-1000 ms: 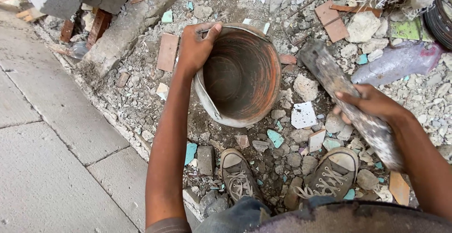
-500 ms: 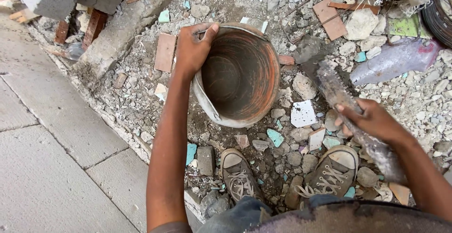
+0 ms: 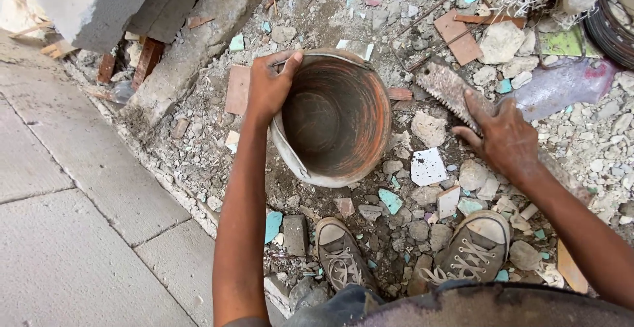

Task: The person scrapes the inside of a bucket using a trowel and their hands.

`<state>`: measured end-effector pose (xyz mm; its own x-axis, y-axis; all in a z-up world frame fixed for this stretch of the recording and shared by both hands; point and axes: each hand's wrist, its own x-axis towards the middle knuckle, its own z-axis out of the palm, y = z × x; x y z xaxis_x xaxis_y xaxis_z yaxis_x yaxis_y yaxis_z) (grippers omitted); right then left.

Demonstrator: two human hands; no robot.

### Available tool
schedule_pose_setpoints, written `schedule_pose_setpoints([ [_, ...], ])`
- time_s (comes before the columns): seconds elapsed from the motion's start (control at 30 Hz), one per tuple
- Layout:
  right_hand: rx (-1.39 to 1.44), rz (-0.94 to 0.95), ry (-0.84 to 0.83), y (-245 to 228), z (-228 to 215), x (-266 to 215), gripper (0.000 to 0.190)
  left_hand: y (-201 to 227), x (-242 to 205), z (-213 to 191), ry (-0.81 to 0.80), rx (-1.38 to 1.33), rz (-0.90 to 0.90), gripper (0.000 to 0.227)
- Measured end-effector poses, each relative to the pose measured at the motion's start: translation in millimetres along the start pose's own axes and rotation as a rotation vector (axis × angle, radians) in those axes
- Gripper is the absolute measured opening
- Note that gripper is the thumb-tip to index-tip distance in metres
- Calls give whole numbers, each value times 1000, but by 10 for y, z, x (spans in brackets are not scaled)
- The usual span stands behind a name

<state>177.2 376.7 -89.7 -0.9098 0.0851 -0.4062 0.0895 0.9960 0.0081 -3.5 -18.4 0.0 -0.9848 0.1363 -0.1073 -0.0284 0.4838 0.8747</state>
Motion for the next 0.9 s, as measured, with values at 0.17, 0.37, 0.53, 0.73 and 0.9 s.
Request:
schedule_pose_setpoints([
  [0.17, 99, -99, 168, 249, 333, 126, 70, -186, -7, -32, 84, 131, 113, 40],
  [0.37, 29, -10, 247, 656, 875, -464, 69, -207, -77, -120, 76, 79, 59, 41],
  [0.53, 238, -55, 203, 504, 874, -704, 78, -230, -126, -140, 37, 25, 42, 42],
  [0.73, 557, -397, -62, -227, 153, -641, 74, -154, -219, -6, 15, -122, -4, 42],
  [0.9, 339, -440, -314, -834, -415, -404, 74, -37, -371, 173, -7, -45, 148, 41],
])
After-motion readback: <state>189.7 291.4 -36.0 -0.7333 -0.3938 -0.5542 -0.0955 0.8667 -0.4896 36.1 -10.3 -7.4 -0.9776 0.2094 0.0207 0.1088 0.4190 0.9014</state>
